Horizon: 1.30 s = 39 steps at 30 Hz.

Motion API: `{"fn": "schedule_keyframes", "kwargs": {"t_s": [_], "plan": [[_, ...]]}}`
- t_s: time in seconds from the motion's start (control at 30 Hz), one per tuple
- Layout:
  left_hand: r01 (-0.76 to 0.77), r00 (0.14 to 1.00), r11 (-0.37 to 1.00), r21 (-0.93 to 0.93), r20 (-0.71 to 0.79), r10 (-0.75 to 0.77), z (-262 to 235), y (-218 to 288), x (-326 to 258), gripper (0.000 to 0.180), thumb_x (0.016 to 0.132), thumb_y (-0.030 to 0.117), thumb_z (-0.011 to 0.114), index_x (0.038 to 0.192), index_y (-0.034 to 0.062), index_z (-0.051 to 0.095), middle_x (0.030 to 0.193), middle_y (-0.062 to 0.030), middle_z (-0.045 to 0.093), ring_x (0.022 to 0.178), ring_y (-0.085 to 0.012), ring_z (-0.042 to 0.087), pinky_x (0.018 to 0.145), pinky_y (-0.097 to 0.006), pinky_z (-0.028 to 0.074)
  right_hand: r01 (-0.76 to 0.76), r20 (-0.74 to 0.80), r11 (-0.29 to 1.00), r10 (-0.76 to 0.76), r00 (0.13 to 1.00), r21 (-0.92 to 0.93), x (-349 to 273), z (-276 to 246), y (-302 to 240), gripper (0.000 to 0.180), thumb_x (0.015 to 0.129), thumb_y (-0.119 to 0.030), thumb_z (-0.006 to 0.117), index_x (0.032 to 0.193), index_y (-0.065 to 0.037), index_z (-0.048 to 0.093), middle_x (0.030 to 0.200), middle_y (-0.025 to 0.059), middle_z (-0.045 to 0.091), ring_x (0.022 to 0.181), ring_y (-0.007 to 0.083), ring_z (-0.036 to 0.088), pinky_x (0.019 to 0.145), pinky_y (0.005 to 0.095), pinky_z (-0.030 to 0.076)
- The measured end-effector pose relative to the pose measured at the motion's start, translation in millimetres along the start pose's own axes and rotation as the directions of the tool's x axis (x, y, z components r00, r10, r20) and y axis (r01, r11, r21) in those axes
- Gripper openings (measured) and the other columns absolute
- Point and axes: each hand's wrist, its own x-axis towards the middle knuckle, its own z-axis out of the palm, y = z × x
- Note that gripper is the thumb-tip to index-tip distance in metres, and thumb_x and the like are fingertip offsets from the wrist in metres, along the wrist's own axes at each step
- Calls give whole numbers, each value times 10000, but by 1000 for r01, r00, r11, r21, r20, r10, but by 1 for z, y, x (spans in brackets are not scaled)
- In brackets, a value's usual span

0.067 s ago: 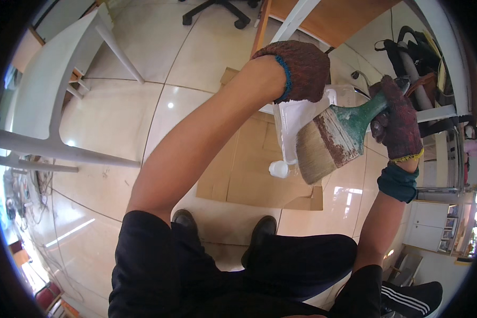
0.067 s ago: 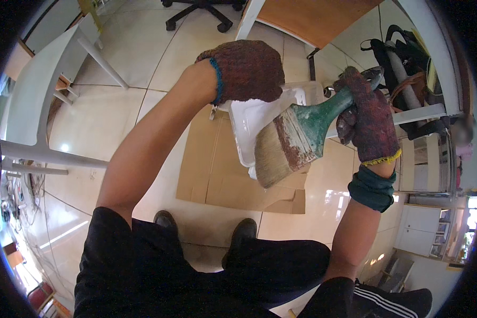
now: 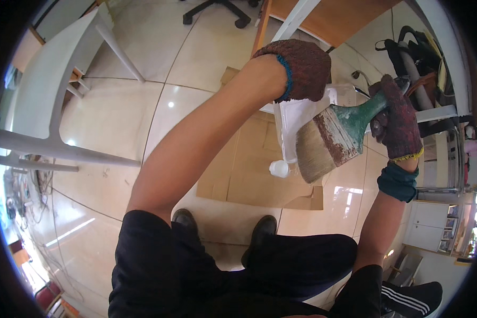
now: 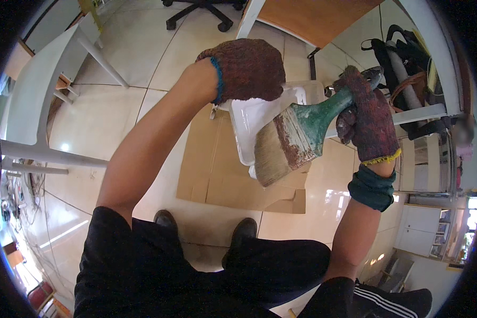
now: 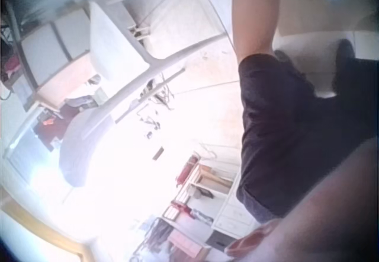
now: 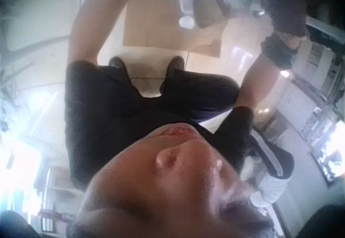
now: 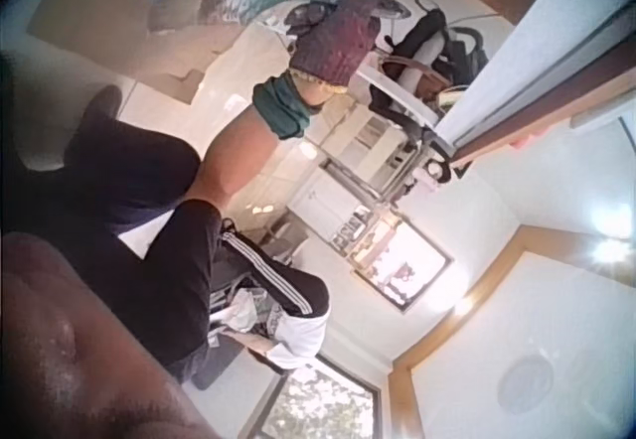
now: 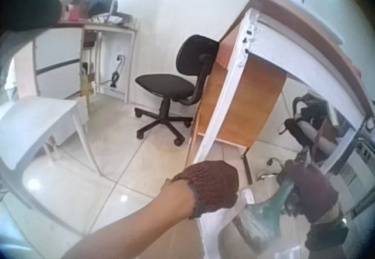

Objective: The person paints the white metal leg of a table using a paintbrush and a small paint container. They repeatedly dip the brush into the paint and apply it to the leg while sitting on the floor.

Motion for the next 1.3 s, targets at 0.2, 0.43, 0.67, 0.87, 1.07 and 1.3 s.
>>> {"fn": "schedule_keyframes", "kwargs": {"t_s": [0.2, 0.43, 0.67, 0.87, 1.07, 1.3], "plan": [[-8, 998, 1000, -20, -62, 7, 4, 0, 0, 211, 762, 256, 596, 774, 73, 701, 827, -144, 663, 832, -330, 632, 756, -441, 510, 29, 44, 999, -28, 999, -18, 8, -3, 8, 426, 873, -515, 587, 900, -95, 652, 552, -30, 443, 444, 72, 432, 412, 228, 316], [-70, 993, 997, 32, -94, 73, 13, 0, 5, 173, 750, 220, 613, 810, 90, 711, 861, -124, 679, 834, -325, 639, 744, -437, 521, 1, -9, 994, -2, 1000, -107, 13, -1, 13, 499, 849, -592, 573, 873, -100, 651, 555, -29, 462, 454, 70, 452, 419, 223, 332], [-6, 996, 999, 45, -85, 10, 8, 8, 5, 165, 747, 203, 610, 807, 88, 711, 848, -128, 680, 804, -319, 641, 730, -423, 527, 24, -2, 995, -24, 1000, -93, 18, 2, 20, 511, 857, -588, 563, 868, -87, 659, 539, -13, 478, 418, 74, 449, 408, 221, 347], [34, 996, 999, -17, -77, -35, 7, 9, 4, 209, 740, 241, 598, 811, 81, 713, 818, -155, 668, 780, -334, 634, 725, -435, 518, -16, -4, 998, 16, 1000, -58, 16, 5, 18, 434, 852, -536, 616, 856, -103, 628, 521, -35, 436, 412, 74, 411, 393, 224, 315], [35, 999, 999, -4, 30, -35, 2, 10, 4, 198, 743, 240, 589, 731, 63, 676, 758, -160, 645, 739, -329, 636, 696, -437, 512, 167, -122, 985, -170, 978, -28, 20, -9, 23, 410, 880, -497, 576, 917, -95, 652, 562, -10, 501, 427, 65, 443, 411, 216, 343], [-37, 999, 999, -4, -21, 37, 9, -9, 1, 208, 765, 239, 579, 703, 54, 651, 725, -163, 629, 715, -316, 631, 658, -422, 506, 182, -226, 978, -155, 962, 105, 18, -53, 16, 310, 859, -421, 635, 920, -117, 646, 638, -36, 549, 433, 43, 432, 408, 184, 337]]}}
